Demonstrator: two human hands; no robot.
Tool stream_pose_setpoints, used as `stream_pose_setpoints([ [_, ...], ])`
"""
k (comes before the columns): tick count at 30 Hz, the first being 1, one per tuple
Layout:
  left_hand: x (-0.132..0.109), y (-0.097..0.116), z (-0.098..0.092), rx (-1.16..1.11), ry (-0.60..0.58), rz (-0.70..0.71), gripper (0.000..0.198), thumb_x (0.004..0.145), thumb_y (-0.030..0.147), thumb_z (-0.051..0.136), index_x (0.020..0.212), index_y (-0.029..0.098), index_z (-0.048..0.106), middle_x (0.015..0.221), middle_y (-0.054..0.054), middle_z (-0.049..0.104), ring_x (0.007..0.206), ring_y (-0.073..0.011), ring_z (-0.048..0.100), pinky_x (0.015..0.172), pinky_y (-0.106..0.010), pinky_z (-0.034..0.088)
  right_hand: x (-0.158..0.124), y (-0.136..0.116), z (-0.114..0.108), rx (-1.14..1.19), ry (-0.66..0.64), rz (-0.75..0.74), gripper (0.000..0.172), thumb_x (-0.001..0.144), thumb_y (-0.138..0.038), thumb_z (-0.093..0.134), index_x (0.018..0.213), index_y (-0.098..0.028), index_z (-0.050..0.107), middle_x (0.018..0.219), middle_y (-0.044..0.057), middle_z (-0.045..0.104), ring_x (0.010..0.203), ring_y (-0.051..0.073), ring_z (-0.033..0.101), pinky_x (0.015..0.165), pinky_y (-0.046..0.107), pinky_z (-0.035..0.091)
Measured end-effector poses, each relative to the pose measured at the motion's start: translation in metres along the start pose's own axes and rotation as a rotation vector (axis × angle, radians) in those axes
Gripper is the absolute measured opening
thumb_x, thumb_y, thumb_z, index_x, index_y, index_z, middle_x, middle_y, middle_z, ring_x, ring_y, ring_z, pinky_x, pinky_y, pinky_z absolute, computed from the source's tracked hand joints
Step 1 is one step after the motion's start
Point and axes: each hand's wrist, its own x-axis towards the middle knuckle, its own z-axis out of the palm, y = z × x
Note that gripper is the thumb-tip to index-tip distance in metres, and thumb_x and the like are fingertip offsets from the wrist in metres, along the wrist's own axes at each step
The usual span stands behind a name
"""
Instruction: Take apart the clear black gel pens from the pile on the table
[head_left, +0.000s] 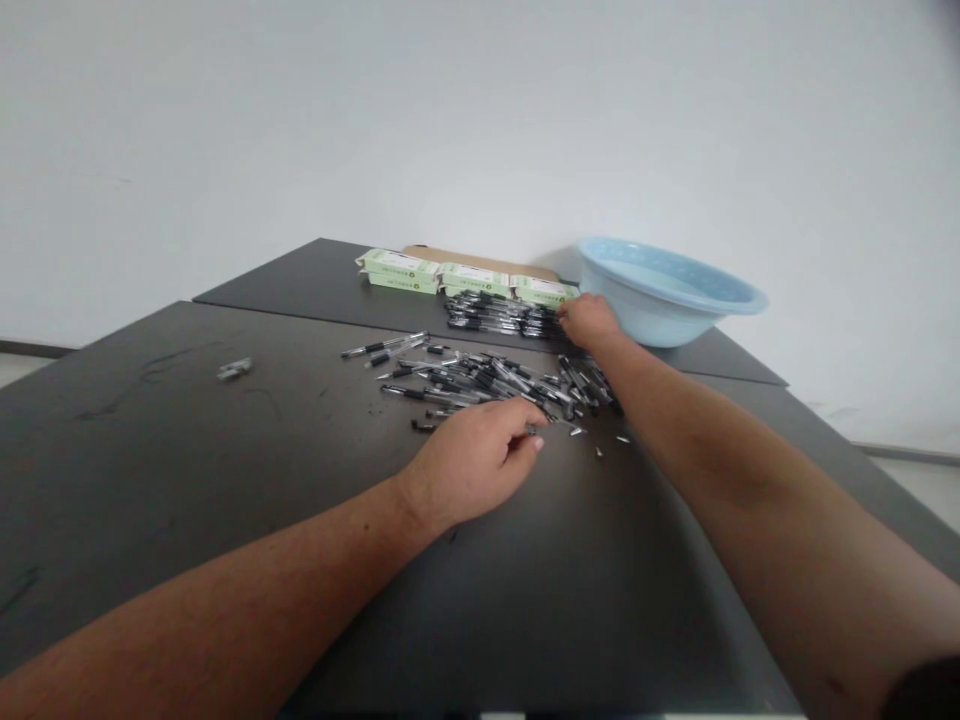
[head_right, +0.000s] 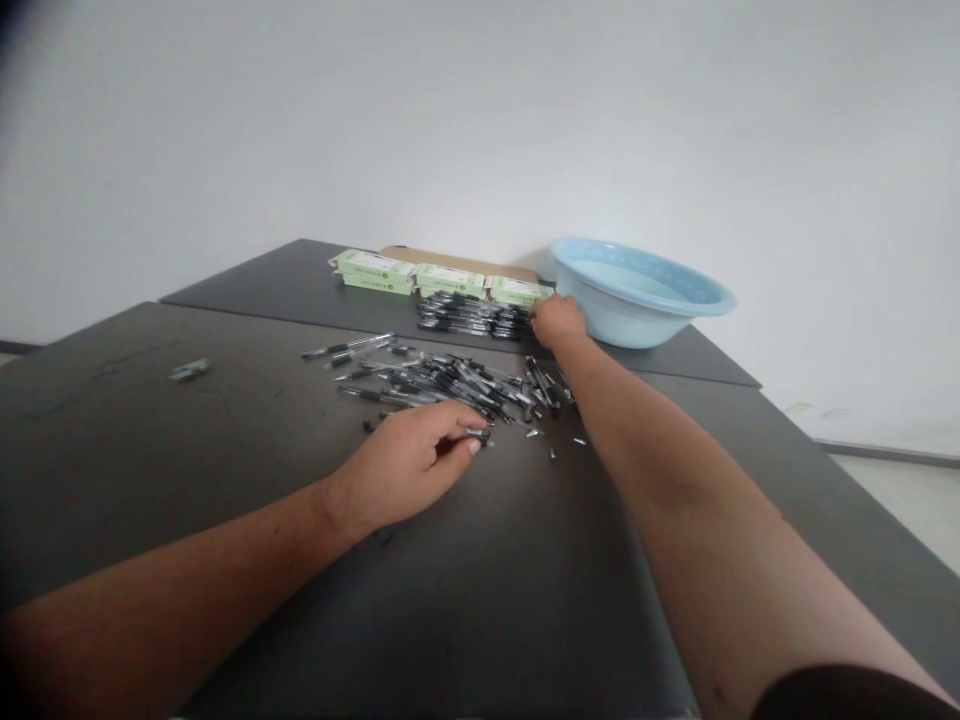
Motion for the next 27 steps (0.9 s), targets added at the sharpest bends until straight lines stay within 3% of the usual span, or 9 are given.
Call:
stream_pose_setpoints([
  [6,0.001,-0.002,0.001,0.043,-0.012,0.029,0.014,0.092,0.02,0.056,0.102,0.021,0.066,0.09,-0.001,0.073,0.083,-0.0172,0.069,0.073,-0.029,0.049,-0.031,0.009,-0.025,0.005,0.168,0.031,0.04,0.098,-0.025,0.044,0.128,-0.015,0.069,0.125,0.019,0.065,0.118,0.031,0.054,0.106,0.041,0.034],
  [12,0.001,-0.006,0.004,0.054,0.007,0.061,0.015,0.092,0.023,0.056,0.102,0.021,0.067,0.087,0.0,0.073,0.079,-0.0158,0.067,0.072,-0.028,0.048,-0.108,0.041,-0.056,0.045,0.237,0.047,0.037,0.096,-0.03,0.047,0.122,-0.018,0.072,0.114,0.013,0.071,0.108,0.028,0.061,0.098,0.037,0.043],
  [18,0.002,-0.005,0.004,0.049,0.007,0.05,0.016,0.092,0.026,0.056,0.102,0.021,0.067,0.088,0.0,0.074,0.078,-0.015,0.068,0.072,-0.027,0.048,-0.166,0.065,-0.055,0.098,0.067,0.15,0.034,0.092,-0.031,0.054,0.117,-0.019,0.074,0.108,0.01,0.076,0.099,0.028,0.068,0.086,0.037,0.05],
  [27,0.003,0.0,0.002,0.085,0.015,0.037,0.018,0.091,0.028,0.056,0.102,0.02,0.068,0.087,0.0,0.075,0.077,-0.0153,0.069,0.072,-0.026,0.049,-0.176,0.056,-0.04,0.16,-0.019,0.15,0.028,0.088,-0.033,0.058,0.106,-0.02,0.075,0.099,0.007,0.078,0.089,0.024,0.07,0.074,0.032,0.049],
])
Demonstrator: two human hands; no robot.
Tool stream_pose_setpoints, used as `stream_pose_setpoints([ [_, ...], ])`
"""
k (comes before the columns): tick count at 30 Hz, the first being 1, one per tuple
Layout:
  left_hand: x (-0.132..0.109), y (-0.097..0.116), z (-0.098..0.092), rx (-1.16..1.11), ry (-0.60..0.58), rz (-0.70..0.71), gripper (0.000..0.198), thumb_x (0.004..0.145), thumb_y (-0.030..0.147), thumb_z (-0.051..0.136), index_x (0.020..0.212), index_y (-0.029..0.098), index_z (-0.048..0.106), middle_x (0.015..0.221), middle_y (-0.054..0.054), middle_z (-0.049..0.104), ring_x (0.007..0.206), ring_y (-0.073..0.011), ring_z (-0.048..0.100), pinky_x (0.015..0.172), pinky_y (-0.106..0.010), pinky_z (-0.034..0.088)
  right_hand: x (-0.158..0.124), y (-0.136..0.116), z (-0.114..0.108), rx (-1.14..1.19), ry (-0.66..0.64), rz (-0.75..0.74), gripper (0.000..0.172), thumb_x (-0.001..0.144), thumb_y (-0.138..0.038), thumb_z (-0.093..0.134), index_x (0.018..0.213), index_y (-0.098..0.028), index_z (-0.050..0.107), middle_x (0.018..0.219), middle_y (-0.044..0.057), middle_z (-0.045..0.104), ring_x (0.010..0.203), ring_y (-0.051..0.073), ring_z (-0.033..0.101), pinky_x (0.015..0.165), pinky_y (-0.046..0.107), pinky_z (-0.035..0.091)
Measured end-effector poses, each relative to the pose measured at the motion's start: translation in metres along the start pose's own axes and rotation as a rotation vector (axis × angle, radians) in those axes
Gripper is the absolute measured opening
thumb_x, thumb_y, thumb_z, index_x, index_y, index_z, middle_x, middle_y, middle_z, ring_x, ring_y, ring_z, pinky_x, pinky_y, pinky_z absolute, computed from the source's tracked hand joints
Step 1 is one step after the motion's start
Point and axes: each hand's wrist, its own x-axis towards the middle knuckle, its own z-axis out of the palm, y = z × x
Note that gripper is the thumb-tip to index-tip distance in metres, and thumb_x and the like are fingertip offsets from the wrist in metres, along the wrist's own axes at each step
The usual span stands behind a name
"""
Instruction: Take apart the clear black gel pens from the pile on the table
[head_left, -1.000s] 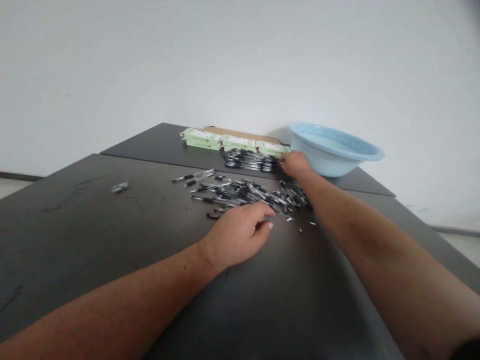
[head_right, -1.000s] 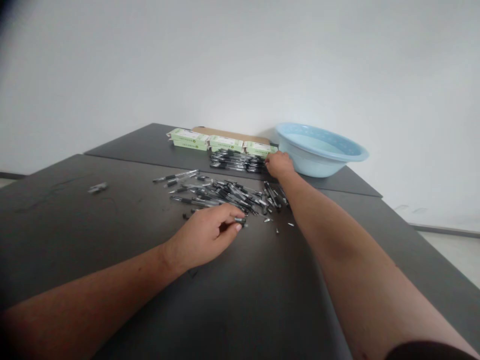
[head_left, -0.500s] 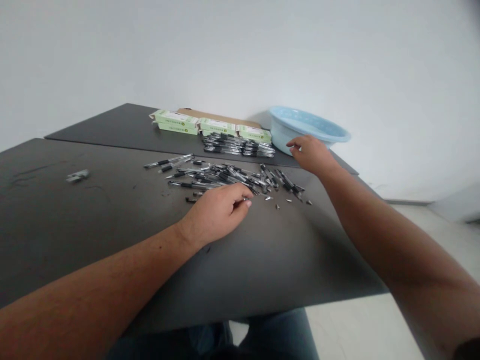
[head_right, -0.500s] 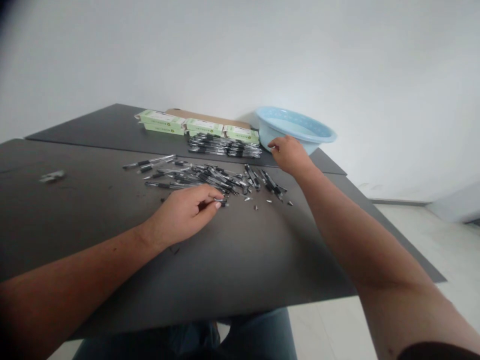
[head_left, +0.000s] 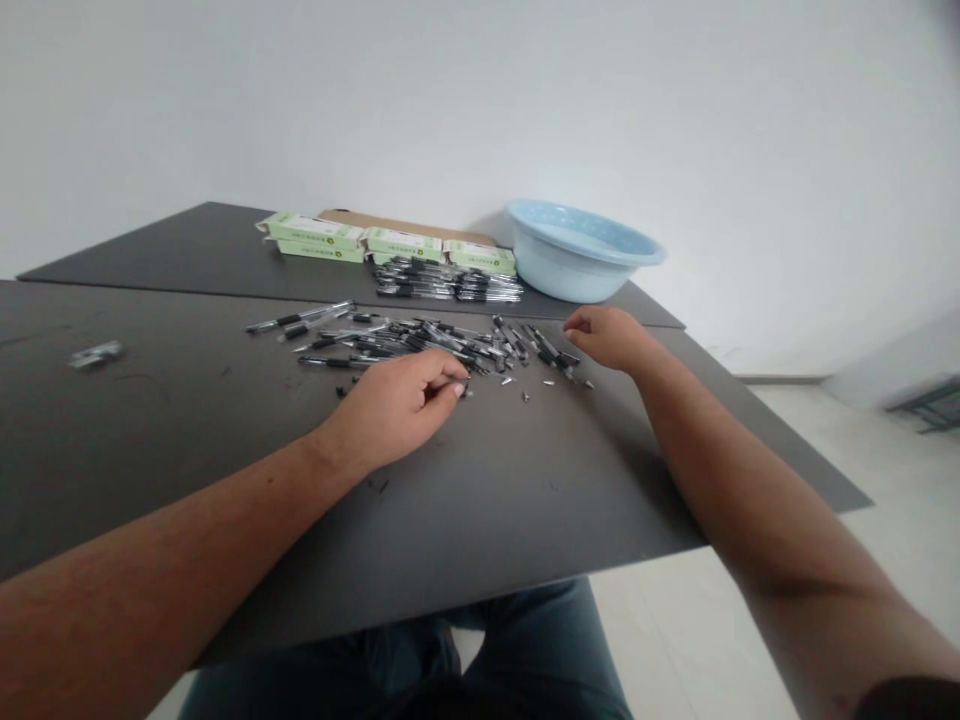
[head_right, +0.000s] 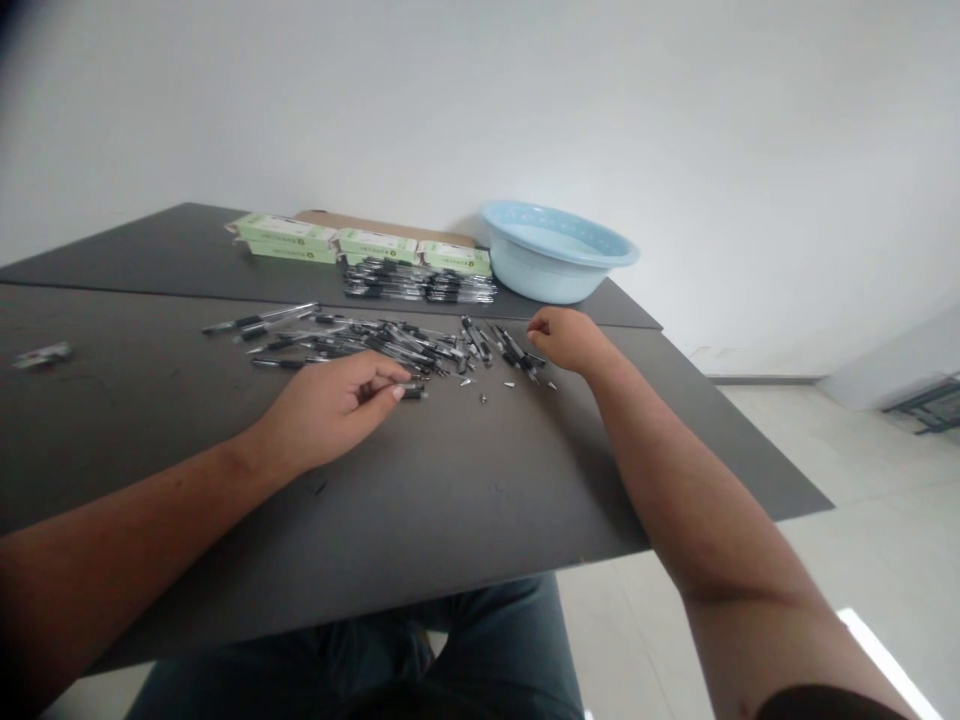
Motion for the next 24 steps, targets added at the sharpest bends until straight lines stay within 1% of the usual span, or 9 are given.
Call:
stream_pose_setpoints([
  [4,0.0,-0.001,0.002,0.005,0.003,0.003,0.017,0.091,0.029,0.057,0.1,0.021,0.068,0.085,0.0,0.075,0.076,-0.0159,0.069,0.073,-0.027,0.05,-0.011,-0.001,0.001,0.008,-0.029,0.007,0.024,0.086,-0.031,0.059,0.102,-0.021,0.073,0.093,0.005,0.078,0.082,0.021,0.07,0.069,0.029,0.047],
  [8,0.0,-0.001,0.003,0.005,-0.022,-0.003,0.016,0.09,0.029,0.057,0.1,0.021,0.068,0.083,0.001,0.075,0.075,-0.0155,0.068,0.071,-0.026,0.049,-0.018,-0.002,0.007,0.002,-0.079,-0.008,0.021,0.084,-0.033,0.061,0.097,-0.022,0.073,0.089,0.004,0.077,0.079,0.02,0.069,0.067,0.029,0.045],
  [15,0.001,-0.001,0.002,0.028,-0.029,-0.024,0.017,0.09,0.03,0.058,0.1,0.021,0.068,0.085,0.0,0.075,0.077,-0.0166,0.07,0.071,-0.027,0.048,-0.014,-0.005,0.02,-0.034,-0.103,0.004,0.021,0.083,-0.034,0.061,0.097,-0.024,0.073,0.092,0.005,0.077,0.082,0.022,0.068,0.068,0.029,0.044],
  [24,0.0,-0.003,0.003,0.042,-0.042,0.004,0.017,0.091,0.029,0.058,0.101,0.021,0.068,0.085,0.001,0.075,0.077,-0.0162,0.07,0.071,-0.027,0.048,-0.011,-0.007,0.027,-0.048,-0.089,0.085,0.023,0.078,-0.031,0.062,0.096,-0.023,0.075,0.091,0.005,0.078,0.08,0.022,0.068,0.069,0.029,0.046],
])
